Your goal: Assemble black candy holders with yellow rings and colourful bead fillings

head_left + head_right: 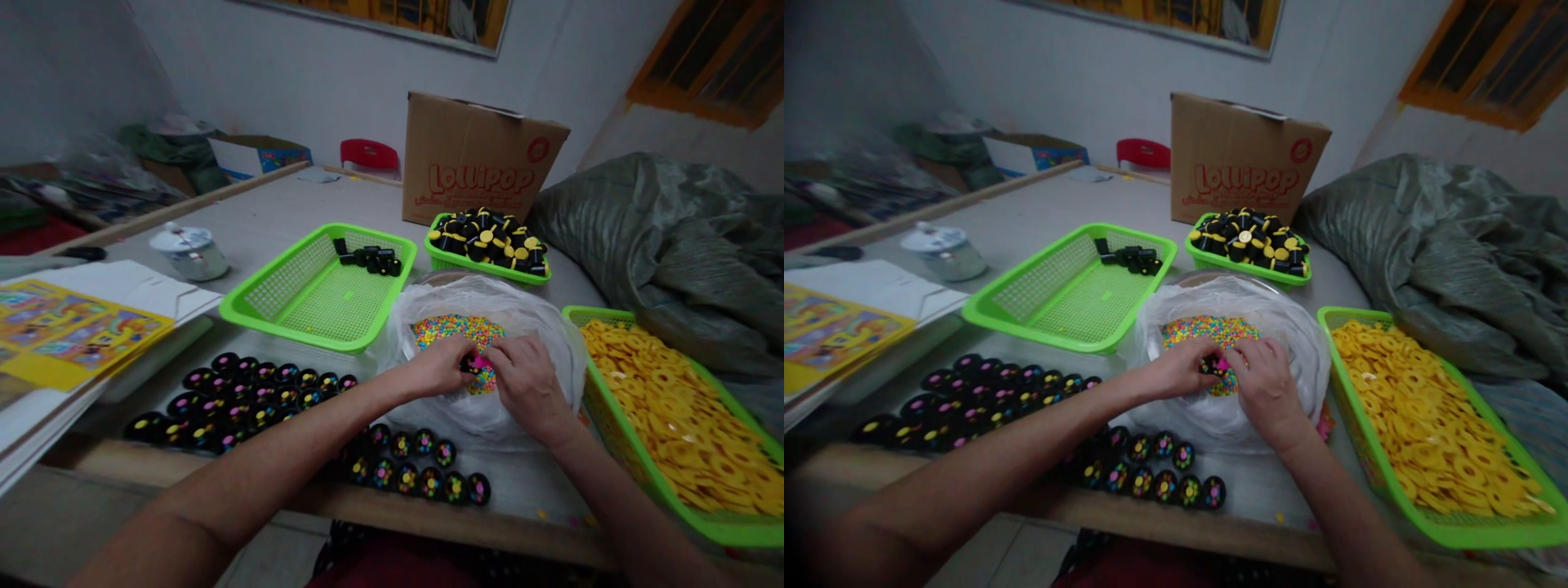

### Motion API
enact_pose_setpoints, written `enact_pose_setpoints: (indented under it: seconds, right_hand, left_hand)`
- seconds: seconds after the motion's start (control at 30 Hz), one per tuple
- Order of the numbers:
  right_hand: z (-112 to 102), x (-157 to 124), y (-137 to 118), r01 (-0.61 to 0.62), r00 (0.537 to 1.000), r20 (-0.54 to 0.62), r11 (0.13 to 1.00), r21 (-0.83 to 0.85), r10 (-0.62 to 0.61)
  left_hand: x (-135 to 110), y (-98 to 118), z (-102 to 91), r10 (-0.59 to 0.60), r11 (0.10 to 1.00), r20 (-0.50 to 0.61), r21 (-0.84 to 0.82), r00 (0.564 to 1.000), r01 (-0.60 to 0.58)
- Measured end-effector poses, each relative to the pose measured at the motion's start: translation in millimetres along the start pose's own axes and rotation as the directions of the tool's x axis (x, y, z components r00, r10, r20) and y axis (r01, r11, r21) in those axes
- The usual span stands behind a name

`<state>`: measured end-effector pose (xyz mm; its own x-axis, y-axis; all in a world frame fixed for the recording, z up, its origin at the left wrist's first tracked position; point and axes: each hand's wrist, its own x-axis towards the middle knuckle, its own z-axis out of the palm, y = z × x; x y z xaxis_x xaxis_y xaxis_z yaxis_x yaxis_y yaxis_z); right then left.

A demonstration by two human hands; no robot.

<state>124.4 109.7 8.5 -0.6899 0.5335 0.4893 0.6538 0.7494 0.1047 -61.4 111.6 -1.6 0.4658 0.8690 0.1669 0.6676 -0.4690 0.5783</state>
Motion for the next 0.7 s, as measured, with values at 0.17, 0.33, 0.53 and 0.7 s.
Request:
enact_pose_setpoints:
  seconds: [0.17,0.33,0.53,0.7]
  right_hand:
    - [0.5,-0.3,0.4,0.03,0.999,-0.01,1.0,0.001,-0.03]
    - [-0.4,-2.9,2.1,-0.014,0.999,-0.047,0.999,0.043,0.016]
    - [20.2,-13.6,11.1,-0.3,0.936,-0.027,0.835,0.461,0.351]
    - [31.8,-18.0,13.0,-0.432,0.878,0.151,0.617,0.658,0.453]
  left_hand:
    - [-0.6,0.6,-1.0,0.011,1.0,0.009,-0.003,1.0,-0.011]
    - [-1.6,-1.2,0.2,0.032,0.999,-0.004,-0.018,0.999,-0.032]
    - [-1.3,-5.6,3.1,0.051,0.999,-0.017,-0.01,0.999,-0.052]
    - [0.3,-4.6,2.7,0.054,0.999,0.005,0.006,0.999,-0.054]
